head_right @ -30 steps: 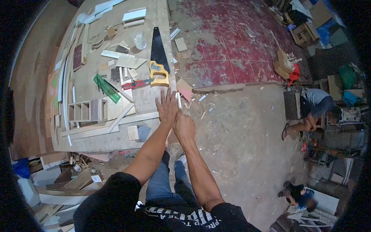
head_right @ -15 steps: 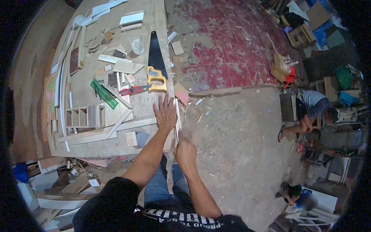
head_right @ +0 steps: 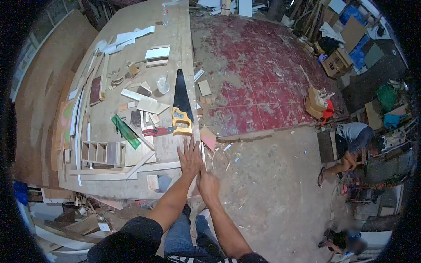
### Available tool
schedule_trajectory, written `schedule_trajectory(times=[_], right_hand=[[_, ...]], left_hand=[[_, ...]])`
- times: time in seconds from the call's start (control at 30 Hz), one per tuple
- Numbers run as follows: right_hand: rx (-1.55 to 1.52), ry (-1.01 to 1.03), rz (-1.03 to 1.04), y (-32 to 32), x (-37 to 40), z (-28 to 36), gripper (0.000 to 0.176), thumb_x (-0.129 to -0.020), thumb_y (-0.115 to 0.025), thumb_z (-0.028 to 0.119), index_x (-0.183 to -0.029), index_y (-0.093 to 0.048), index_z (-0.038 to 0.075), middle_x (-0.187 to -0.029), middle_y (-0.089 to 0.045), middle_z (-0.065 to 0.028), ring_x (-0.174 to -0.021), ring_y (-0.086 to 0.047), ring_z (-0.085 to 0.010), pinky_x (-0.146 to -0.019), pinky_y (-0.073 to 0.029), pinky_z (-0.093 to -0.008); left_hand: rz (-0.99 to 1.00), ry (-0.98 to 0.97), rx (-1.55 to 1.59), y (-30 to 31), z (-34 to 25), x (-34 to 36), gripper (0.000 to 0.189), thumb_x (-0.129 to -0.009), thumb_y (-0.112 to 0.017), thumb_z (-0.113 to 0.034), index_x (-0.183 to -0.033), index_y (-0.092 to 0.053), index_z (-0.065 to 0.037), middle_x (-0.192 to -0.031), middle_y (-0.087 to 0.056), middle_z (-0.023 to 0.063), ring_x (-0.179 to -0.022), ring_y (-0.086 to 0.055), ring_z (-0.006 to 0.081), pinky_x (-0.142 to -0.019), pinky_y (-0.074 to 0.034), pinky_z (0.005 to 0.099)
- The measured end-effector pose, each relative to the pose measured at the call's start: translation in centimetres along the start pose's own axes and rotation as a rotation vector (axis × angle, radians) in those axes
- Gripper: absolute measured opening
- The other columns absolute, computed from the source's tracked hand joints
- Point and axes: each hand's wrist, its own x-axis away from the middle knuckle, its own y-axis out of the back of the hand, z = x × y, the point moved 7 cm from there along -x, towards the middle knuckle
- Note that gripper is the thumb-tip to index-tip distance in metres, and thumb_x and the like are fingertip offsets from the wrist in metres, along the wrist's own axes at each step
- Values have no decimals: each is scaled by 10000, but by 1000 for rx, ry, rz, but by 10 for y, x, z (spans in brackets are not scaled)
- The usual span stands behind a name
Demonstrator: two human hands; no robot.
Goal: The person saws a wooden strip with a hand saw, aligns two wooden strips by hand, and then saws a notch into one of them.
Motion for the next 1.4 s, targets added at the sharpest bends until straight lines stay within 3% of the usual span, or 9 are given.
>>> schedule_trajectory(times=[0.1, 0.23, 0.47, 0.6, 0.8, 0.93, 1.17, 1.3, 1.4], right_hand=[[-70, -3, -40, -12, -27, -2, 514, -890, -631, 134, -1388, -557, 32, -847, -693, -255, -748, -690, -431, -665, -532, -540], [-84, -28, -42, 5, 57, -12, 443, -964, -538, 136, -1397, -560, 45, -886, -687, -272, -747, -690, -436, -648, -550, -523], [-31, -16, -38, -25, -35, -11, 513, -900, -562, 92, -1411, -574, 61, -797, -694, -240, -719, -703, -408, -645, -555, -524], [-57, -93, -58, 31, 59, 1, 383, -869, -640, 122, -1242, -651, 33, -877, -692, -273, -764, -696, -425, -660, -532, -537], [-33, 8, -48, -8, -43, 1, 453, -869, -614, 104, -1317, -628, 44, -863, -695, -262, -780, -693, -434, -671, -527, -543], [-11, -77, -17, 21, 56, 1, 494, -856, -621, 94, -1348, -604, 45, -843, -688, -267, -786, -691, -437, -695, -527, -548], [-147, 19, -127, -19, -45, -12, 468, -856, -622, 89, -1323, -614, 54, -876, -689, -279, -789, -684, -445, -703, -532, -555], [-91, -11, -116, -6, 58, -18, 496, -889, -605, 102, -1382, -582, 61, -867, -689, -269, -794, -683, -437, -671, -534, -541], [-105, -50, -53, -12, 37, -19, 540, -882, -608, 96, -1419, -557, 64, -882, -691, -256, -789, -686, -432, -661, -536, -529]], left_hand=[[-21, -18, -28, 2, 3, -3, 511, -1008, -486, -335, -1504, -475, -211, -1686, -241, 23, -1559, -167, 309, -1176, -170, 634], [-14, 13, -1, 5, 1, -1, 513, -996, -498, -331, -1495, -478, -218, -1685, -247, 18, -1552, -189, 299, -1170, -194, 626], [3, -8, -8, -13, 4, -4, 513, -1008, -476, -322, -1507, -457, -206, -1694, -218, 23, -1562, -140, 311, -1177, -142, 647], [-64, -9, 33, 2, 0, -4, 525, -998, -490, -324, -1505, -457, -193, -1693, -221, 34, -1559, -155, 312, -1174, -145, 654], [21, -48, -25, -18, 3, -3, 536, -1017, -439, -310, -1530, -422, -158, -1707, -178, 63, -1566, -152, 312, -1198, -144, 643], [51, -47, -15, -6, 0, -2, 524, -1028, -427, -307, -1533, -416, -167, -1700, -200, 69, -1565, -159, 310, -1203, -140, 638], [-2, -57, -50, -2, 1, -6, 520, -1018, -423, -303, -1523, -446, -177, -1693, -233, 37, -1568, -159, 300, -1201, -144, 629], [9, -39, 2, 0, 0, -5, 524, -1016, -412, -297, -1523, -446, -170, -1696, -228, 37, -1572, -149, 292, -1201, -139, 630], [-47, -43, 21, 2, 0, -2, 501, -996, -498, -274, -1480, -459, -151, -1681, -253, 59, -1554, -203, 304, -1184, -186, 630]])
